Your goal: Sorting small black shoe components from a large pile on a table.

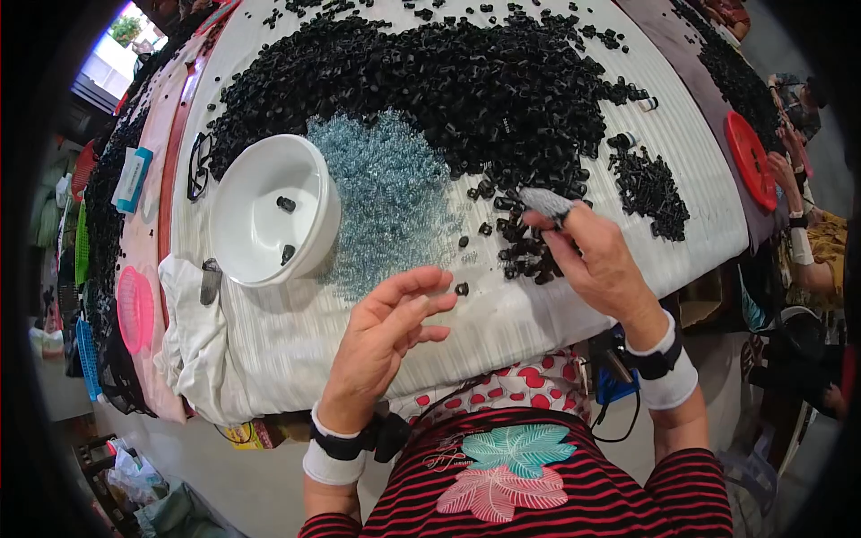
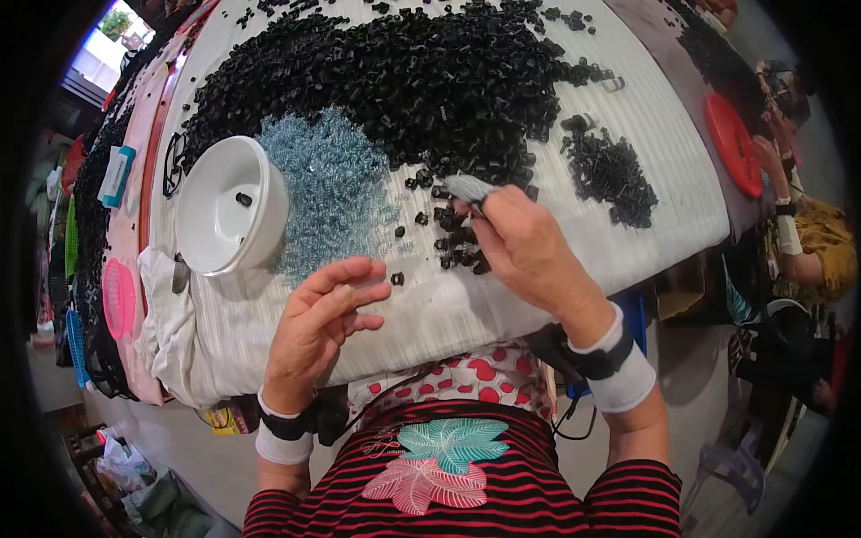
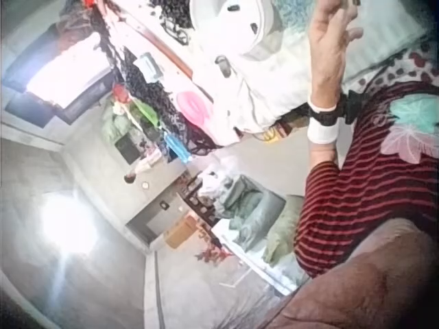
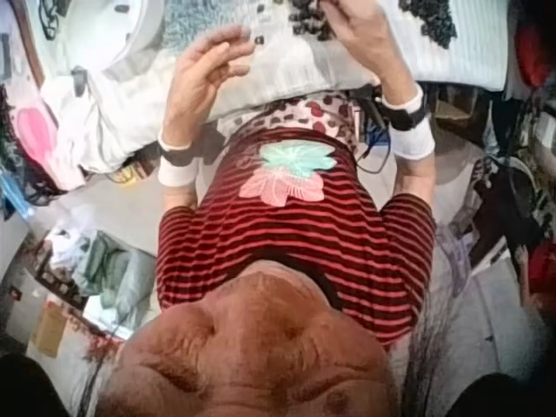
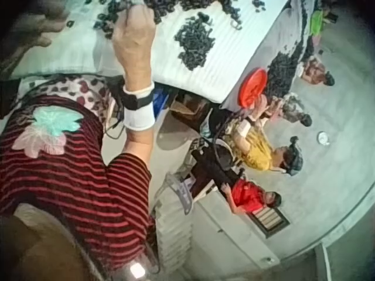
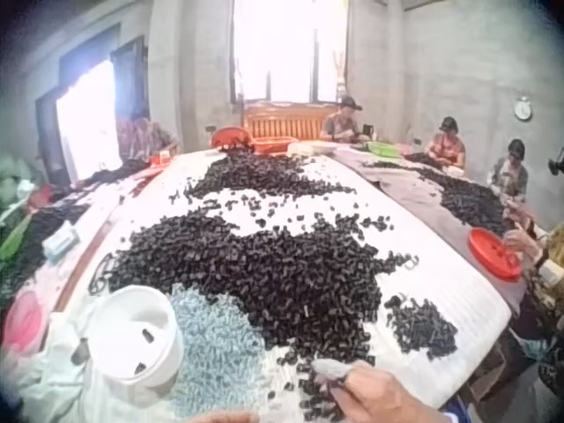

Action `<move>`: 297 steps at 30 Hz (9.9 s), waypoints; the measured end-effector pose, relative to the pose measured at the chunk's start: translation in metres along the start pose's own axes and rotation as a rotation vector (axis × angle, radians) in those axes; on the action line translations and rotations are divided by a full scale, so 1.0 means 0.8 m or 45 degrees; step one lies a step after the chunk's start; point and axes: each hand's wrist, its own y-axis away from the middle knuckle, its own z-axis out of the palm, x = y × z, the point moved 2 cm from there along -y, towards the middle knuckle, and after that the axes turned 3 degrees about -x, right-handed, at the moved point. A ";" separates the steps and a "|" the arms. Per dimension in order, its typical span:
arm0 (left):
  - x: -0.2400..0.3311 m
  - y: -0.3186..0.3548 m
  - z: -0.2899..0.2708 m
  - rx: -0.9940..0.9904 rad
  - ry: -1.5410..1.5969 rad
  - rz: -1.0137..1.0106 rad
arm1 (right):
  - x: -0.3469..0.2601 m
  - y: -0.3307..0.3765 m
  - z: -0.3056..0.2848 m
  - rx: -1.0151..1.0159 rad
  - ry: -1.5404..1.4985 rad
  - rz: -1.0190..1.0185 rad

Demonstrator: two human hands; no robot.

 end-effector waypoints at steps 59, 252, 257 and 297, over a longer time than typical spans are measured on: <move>-0.012 -0.016 -0.009 -0.093 0.193 -0.061 | -0.012 -0.056 0.070 -0.088 0.689 -0.290; -0.005 0.009 0.040 0.245 -0.191 0.480 | -0.068 0.016 0.053 0.432 -0.424 -0.220; -0.011 0.012 0.046 0.254 -0.252 0.524 | -0.061 0.025 0.057 0.423 -0.417 -0.213; -0.023 -0.008 0.034 0.275 0.049 0.311 | -0.057 0.021 0.074 0.168 -0.138 -0.399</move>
